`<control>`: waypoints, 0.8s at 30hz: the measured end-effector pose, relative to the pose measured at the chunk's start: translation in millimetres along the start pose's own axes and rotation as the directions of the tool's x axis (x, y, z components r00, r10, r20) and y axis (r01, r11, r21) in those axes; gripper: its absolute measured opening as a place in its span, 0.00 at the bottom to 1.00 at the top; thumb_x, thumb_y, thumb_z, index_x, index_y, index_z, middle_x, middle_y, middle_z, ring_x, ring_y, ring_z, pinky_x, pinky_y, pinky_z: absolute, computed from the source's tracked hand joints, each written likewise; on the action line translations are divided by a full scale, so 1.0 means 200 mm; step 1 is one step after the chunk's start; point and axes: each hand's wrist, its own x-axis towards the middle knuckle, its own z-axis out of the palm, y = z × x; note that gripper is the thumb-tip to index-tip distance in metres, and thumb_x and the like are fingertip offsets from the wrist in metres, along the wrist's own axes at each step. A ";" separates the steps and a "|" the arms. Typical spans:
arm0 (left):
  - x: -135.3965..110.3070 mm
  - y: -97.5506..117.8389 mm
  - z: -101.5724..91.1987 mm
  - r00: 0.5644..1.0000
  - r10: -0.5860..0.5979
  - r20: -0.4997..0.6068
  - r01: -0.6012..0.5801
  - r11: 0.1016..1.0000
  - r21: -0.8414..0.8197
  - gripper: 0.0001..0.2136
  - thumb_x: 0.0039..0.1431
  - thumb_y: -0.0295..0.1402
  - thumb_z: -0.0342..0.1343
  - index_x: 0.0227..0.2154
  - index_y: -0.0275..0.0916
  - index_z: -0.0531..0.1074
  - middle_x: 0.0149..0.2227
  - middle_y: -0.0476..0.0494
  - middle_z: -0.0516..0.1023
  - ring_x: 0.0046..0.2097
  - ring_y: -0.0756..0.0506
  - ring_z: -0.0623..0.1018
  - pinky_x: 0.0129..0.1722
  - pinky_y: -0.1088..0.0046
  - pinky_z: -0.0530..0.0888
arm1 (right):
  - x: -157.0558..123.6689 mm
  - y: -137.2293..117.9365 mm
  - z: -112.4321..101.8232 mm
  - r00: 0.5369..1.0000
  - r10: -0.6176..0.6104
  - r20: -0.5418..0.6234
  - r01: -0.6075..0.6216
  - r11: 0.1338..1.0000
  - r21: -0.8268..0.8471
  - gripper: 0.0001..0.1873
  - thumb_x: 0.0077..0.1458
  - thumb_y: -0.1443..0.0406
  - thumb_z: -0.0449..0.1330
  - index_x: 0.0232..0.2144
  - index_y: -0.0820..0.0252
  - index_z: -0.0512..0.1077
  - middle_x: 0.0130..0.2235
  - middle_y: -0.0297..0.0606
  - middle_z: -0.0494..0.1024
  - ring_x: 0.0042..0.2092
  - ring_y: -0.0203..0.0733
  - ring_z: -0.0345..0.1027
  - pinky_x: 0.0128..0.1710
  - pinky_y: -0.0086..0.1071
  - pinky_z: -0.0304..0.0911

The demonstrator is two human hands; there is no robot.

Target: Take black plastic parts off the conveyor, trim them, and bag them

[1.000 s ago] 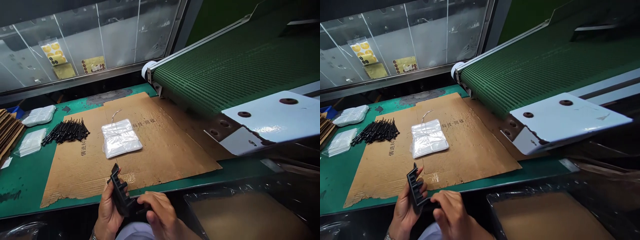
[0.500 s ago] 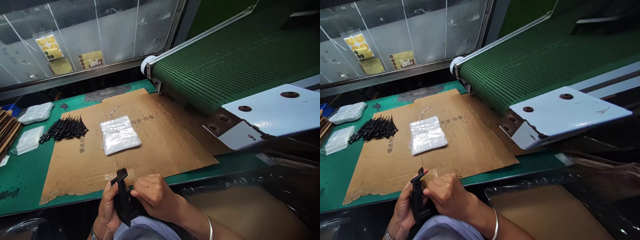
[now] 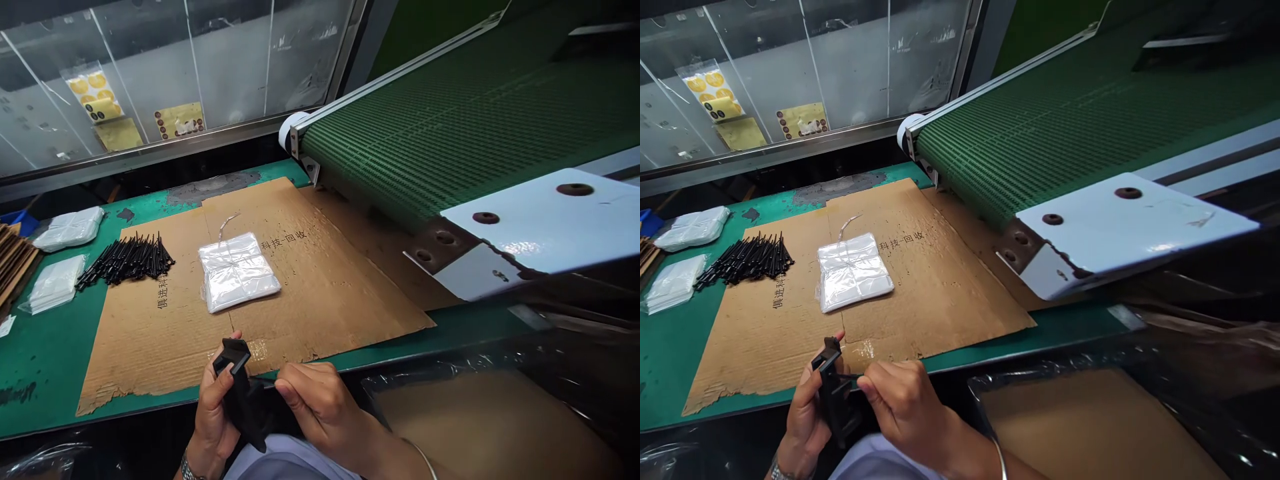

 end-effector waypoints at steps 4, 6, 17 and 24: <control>0.00 -0.03 -0.01 0.998 0.045 -0.033 -0.044 0.998 0.037 0.23 0.39 0.33 0.65 0.43 0.42 0.72 0.31 0.48 0.74 0.27 0.52 0.69 0.28 0.78 0.68 | 0.03 -0.03 0.03 0.999 0.040 0.000 -0.040 0.999 0.001 0.22 0.63 0.65 0.38 0.19 0.60 0.60 0.17 0.29 0.62 0.19 0.30 0.53 0.21 0.27 0.48; -0.01 -0.04 -0.01 0.999 0.038 -0.029 -0.037 0.999 0.032 0.24 0.39 0.34 0.65 0.44 0.42 0.72 0.33 0.47 0.74 0.29 0.51 0.69 0.29 0.78 0.68 | 0.03 -0.04 0.05 0.999 0.052 0.015 -0.051 0.999 -0.010 0.22 0.63 0.65 0.38 0.19 0.60 0.60 0.18 0.29 0.62 0.19 0.30 0.53 0.21 0.27 0.48; -0.02 -0.04 -0.07 0.962 -0.158 0.221 0.160 0.987 0.005 0.21 0.45 0.31 0.61 0.45 0.38 0.70 0.17 0.52 0.63 0.20 0.54 0.63 0.19 0.81 0.62 | 0.02 0.07 0.02 0.996 0.075 0.055 -0.068 0.991 -0.117 0.22 0.62 0.64 0.40 0.19 0.60 0.62 0.16 0.30 0.65 0.18 0.30 0.55 0.20 0.29 0.44; -0.03 0.00 -0.04 0.828 -0.370 0.421 0.447 0.889 -0.098 0.19 0.51 0.38 0.55 0.48 0.45 0.67 0.21 0.52 0.62 0.15 0.60 0.56 0.10 0.90 0.49 | 0.03 0.20 -0.02 0.969 0.245 0.036 -0.235 0.957 -0.171 0.22 0.63 0.61 0.39 0.22 0.60 0.64 0.19 0.32 0.68 0.20 0.32 0.60 0.22 0.27 0.48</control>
